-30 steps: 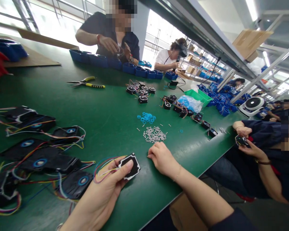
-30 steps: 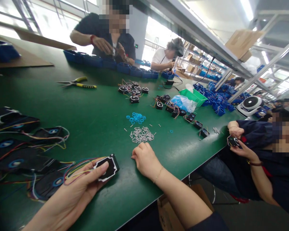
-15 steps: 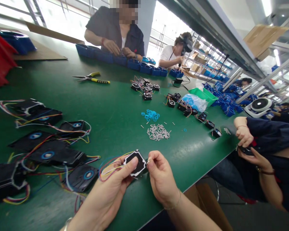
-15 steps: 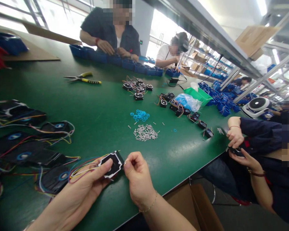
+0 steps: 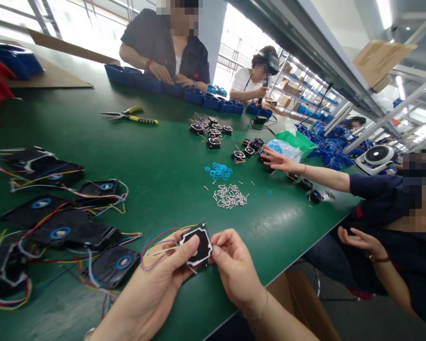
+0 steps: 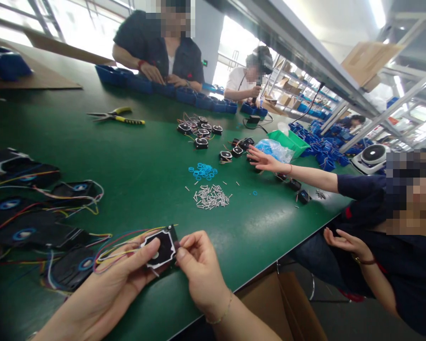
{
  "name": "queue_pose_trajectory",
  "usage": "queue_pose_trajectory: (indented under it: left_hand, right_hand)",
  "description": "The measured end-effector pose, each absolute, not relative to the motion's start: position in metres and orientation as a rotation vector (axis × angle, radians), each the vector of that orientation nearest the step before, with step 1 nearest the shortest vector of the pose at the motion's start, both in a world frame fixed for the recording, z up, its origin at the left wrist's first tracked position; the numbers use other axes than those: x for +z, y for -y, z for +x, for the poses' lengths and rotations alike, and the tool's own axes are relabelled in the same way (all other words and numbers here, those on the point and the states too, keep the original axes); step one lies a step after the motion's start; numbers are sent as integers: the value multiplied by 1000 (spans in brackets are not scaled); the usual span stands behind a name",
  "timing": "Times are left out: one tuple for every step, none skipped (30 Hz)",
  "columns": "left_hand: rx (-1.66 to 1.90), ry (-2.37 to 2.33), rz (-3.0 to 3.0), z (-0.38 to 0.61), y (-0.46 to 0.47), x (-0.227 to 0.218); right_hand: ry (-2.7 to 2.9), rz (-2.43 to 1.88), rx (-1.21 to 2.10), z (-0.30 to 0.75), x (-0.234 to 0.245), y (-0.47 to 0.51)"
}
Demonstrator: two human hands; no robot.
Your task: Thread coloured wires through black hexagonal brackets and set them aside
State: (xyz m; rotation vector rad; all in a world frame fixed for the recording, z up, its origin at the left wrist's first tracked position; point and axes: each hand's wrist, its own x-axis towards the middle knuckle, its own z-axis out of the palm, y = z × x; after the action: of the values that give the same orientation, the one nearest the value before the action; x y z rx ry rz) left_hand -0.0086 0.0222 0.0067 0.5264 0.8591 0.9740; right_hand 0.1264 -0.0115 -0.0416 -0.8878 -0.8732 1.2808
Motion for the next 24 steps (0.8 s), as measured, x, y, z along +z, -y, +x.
queue_pose_trajectory:
  left_hand:
    - [963,-864,514,-9,-22,8]
    - [947,-868,506,-9,-22,8]
    - [930,-864,510,-9,-22,8]
    - [913,-856,525,-9,-22,8]
    - [895,-849,549,-10,-22,8]
    - [876,-845,576,-10,-22,8]
    - [854,-850,603,-10,-22,8]
    - [830,-865,627,-10,-22,7]
    - [811,-888,646,-10,-22,7]
    - [788,-913,666,-10,-22,7]
    - [767,-930,687,-10,-22,8]
    - [749,-946,707,-10,-22,8]
    - [735,-961,723,-11,-22,9]
    - [725,-968,735,-11,-22,9]
    - [714,-964,746,-11,-22,9]
    - [711,-955,755,-11,-21,9]
    - [718,-942,766,-10,-21,9]
    - [727,-926,780,-10,-21,9]
    - [740,-913,794,-10,-21,9]
    - [758,-913,805,-9,-20,8]
    - [786,-925,814,-9,-20,8]
    - [814,-938,825,-8,-20,8]
    - [826,-947,836,-8,-19,8]
    - [830,-955,851,-7,-19,9]
  right_hand:
    - [833,-865,1319,127,-41,12]
    - [843,-876,1342,130,-40,11]
    - [898,-922,1341,134,-38,8]
    - [997,-1007,1296,141,-35,3]
    - [1137,-1122,1197,149,-32,-4]
    - [1300,-1253,1035,157,-30,-14]
    - [1465,-1379,821,166,-28,-24]
    - [1605,-1474,601,173,-27,-36]
    - [1714,-1544,405,179,-28,-47]
    - [1799,-1597,264,184,-29,-58]
    - [1862,-1642,171,187,-32,-67]
    - [1904,-1685,110,188,-36,-75]
    - [1935,-1724,70,189,-39,-81]
    - [1954,-1755,46,188,-43,-85]
    - [1965,-1775,32,187,-46,-87]
    - [1970,-1788,26,187,-47,-88]
    - [1969,-1796,24,186,-47,-88]
    - [1968,-1805,18,185,-44,-86]
    - [1969,-1809,20,184,-40,-83]
    - [1969,-1796,49,183,-33,-79]
    - [1969,-1762,113,181,-24,-73]
    - [1970,-1711,216,180,-14,-66]
    - [1972,-1648,345,178,-3,-59]
    - [1980,-1580,486,175,9,-52]
